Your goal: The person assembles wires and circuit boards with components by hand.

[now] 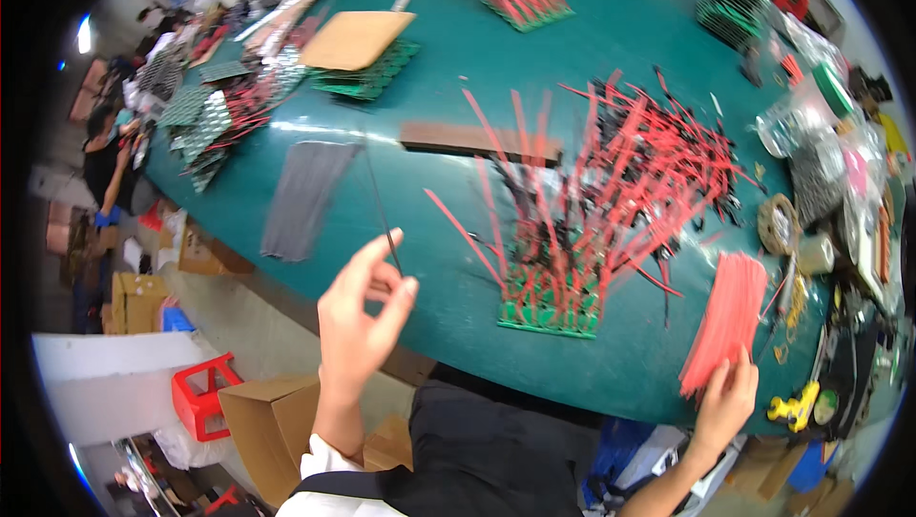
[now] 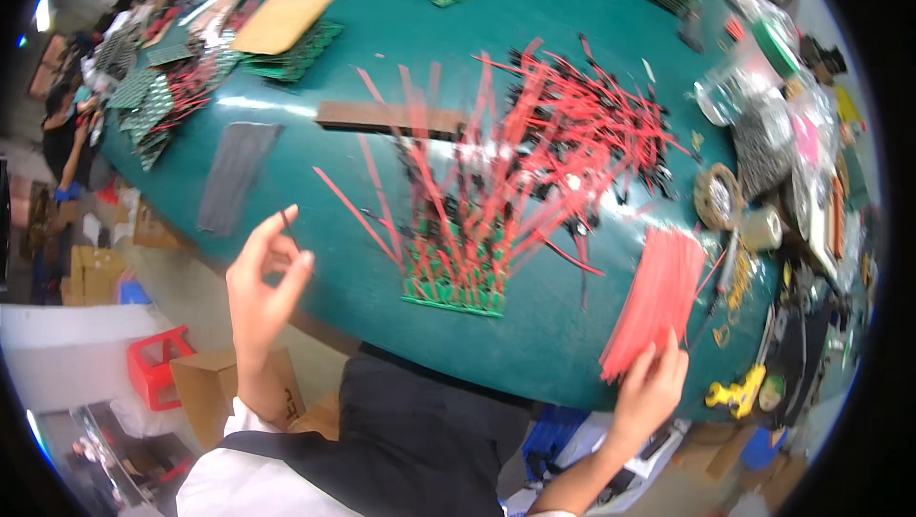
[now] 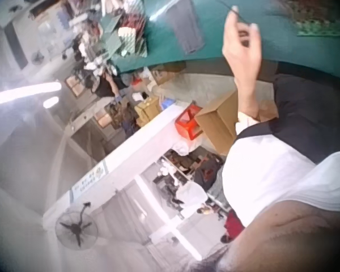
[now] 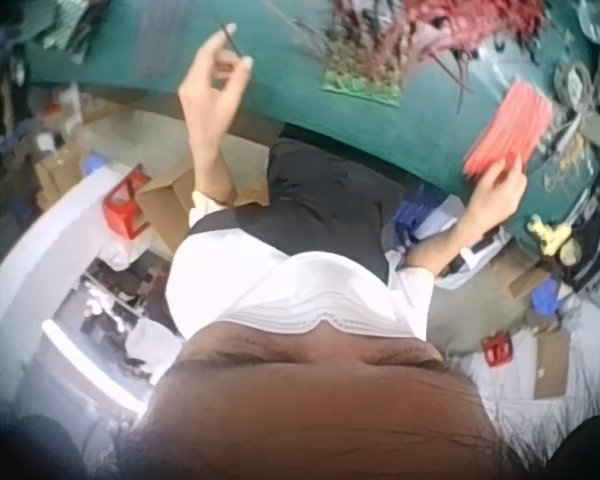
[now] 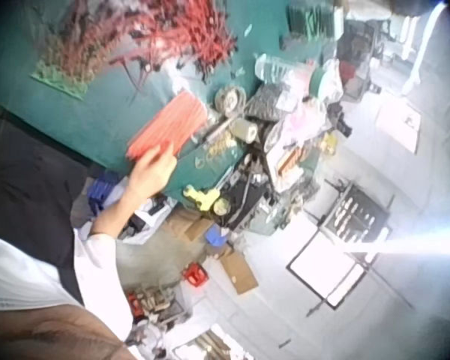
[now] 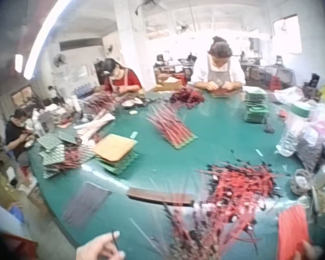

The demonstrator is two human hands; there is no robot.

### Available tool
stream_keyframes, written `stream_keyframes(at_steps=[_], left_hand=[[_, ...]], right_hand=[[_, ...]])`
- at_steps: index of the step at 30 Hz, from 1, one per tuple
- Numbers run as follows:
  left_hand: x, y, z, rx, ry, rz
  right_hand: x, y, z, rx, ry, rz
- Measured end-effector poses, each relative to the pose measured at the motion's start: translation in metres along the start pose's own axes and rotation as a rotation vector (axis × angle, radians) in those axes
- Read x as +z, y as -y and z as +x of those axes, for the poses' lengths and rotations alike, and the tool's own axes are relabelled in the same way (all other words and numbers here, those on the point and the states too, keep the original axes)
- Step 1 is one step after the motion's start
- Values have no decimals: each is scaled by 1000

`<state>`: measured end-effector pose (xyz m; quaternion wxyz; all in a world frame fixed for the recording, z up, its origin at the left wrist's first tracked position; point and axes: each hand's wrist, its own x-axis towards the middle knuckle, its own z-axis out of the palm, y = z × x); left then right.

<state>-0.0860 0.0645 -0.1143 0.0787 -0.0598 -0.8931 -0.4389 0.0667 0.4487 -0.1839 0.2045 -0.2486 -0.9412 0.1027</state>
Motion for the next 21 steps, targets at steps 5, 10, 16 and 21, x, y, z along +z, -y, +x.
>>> stream_keyframes(at_steps=[5, 10, 16, 21], left_hand=[[-51, 98, 32, -99, -134, 439], [-66, 140, 32, -172, -144, 684], [-64, 134, 33, -144, -180, 701], [-75, 139, 30, -138, -177, 673]], right_hand=[[12, 0, -5, -12, 91, 12], [9, 40, -17, -37, 103, 235], [19, 120, -8, 24, 197, 666], [16, 161, 2, -101, 236, 733]])
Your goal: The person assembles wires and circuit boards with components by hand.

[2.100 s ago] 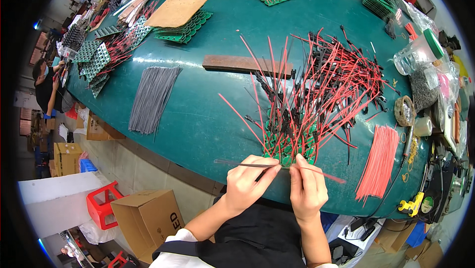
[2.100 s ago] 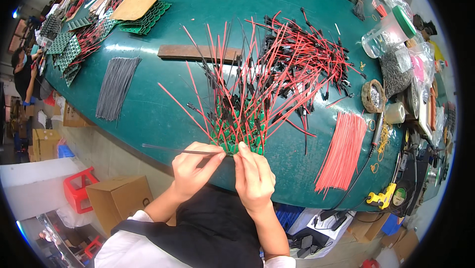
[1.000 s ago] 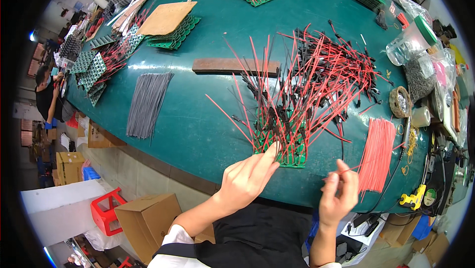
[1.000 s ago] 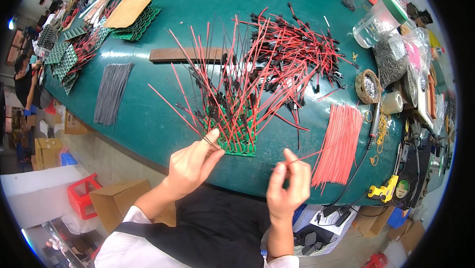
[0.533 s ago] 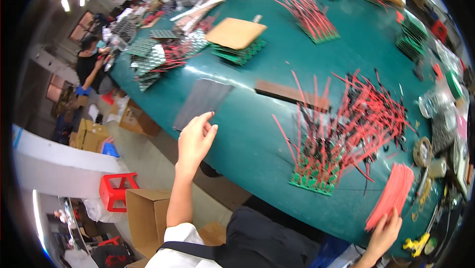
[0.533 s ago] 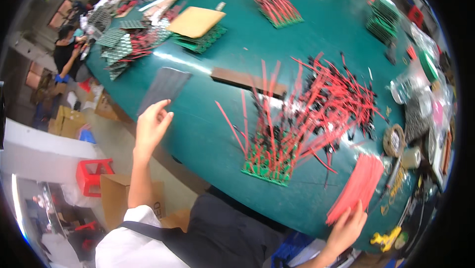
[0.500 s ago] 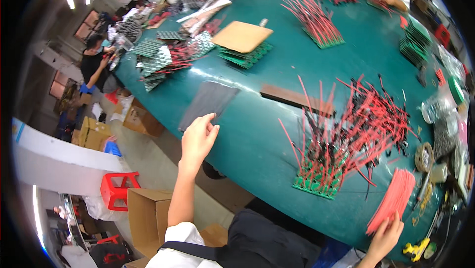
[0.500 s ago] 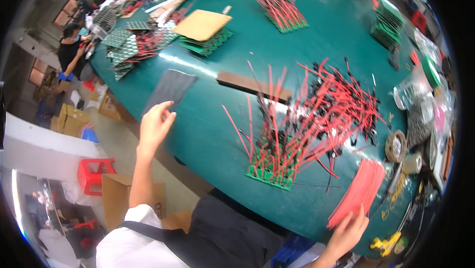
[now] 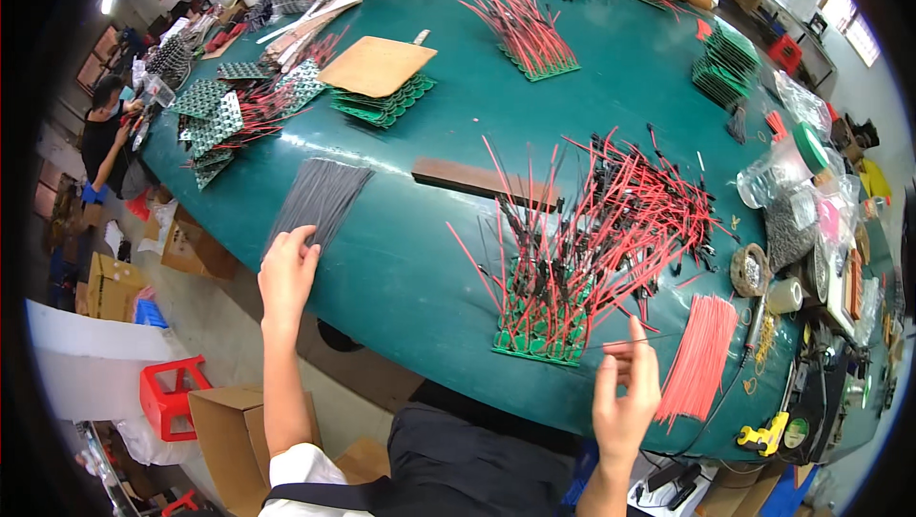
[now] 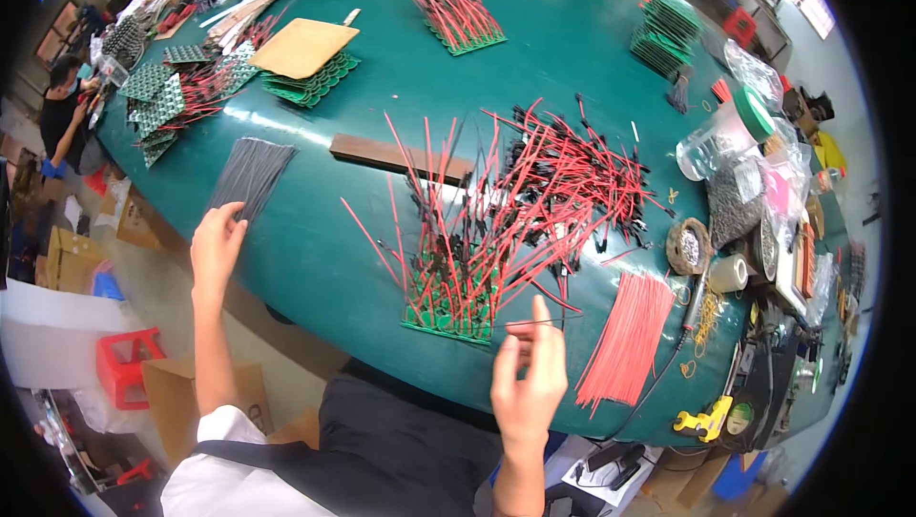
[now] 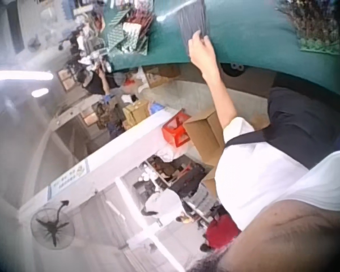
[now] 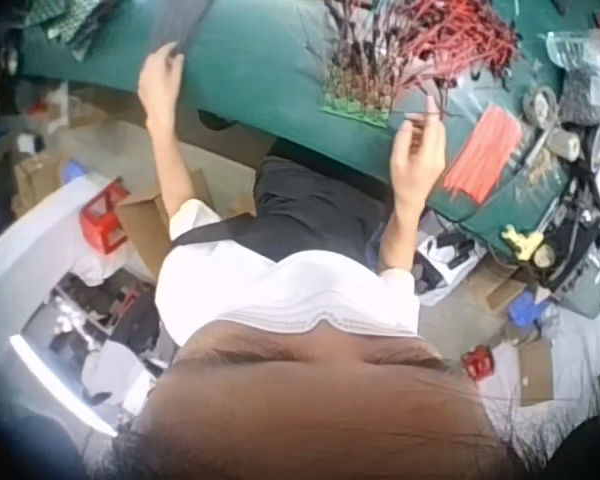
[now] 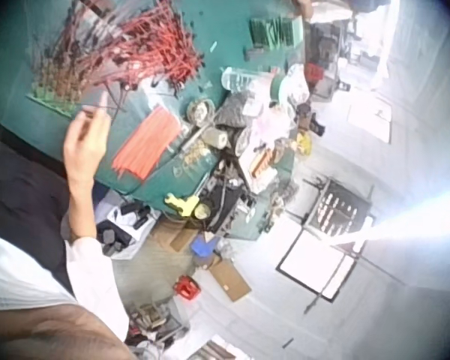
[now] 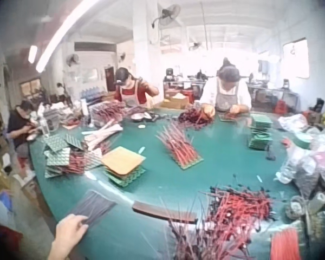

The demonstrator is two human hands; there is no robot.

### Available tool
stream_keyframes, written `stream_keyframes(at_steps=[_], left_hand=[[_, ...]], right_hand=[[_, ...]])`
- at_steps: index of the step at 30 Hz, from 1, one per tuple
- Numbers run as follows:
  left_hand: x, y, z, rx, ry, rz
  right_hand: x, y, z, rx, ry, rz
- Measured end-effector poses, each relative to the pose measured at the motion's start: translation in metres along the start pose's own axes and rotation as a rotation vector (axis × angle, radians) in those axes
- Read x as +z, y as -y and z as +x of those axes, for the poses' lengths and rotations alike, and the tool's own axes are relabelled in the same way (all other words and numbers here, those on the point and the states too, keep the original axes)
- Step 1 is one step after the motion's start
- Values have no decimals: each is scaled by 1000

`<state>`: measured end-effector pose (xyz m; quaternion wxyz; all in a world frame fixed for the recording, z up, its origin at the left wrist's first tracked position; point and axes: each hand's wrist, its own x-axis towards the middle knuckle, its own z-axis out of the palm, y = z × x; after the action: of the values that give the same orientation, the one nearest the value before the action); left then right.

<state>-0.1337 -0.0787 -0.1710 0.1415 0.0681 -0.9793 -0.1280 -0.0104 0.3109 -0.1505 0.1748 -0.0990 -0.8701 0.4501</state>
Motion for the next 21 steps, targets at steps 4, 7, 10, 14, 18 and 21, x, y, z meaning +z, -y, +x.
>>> stream_keyframes(at_steps=[4, 7, 10, 14, 18, 21], left_hand=[[0, -16, -3, 1, -25, -65], [-9, -42, -10, 45, -7, -255], [-21, -65, -23, 113, 23, -423], [-28, -76, -36, 197, 22, -476], [-10, -78, -43, 208, -16, -524], [9, -78, -48, 210, -97, -590]], right_hand=[[11, 11, 9, -188, 73, -44], [17, 20, 15, -197, 79, 46], [14, 21, 17, -209, 77, 33], [4, 23, 10, -200, 47, 2], [-8, -5, -2, -258, -57, -32], [-23, -24, -17, -325, -151, -181]])
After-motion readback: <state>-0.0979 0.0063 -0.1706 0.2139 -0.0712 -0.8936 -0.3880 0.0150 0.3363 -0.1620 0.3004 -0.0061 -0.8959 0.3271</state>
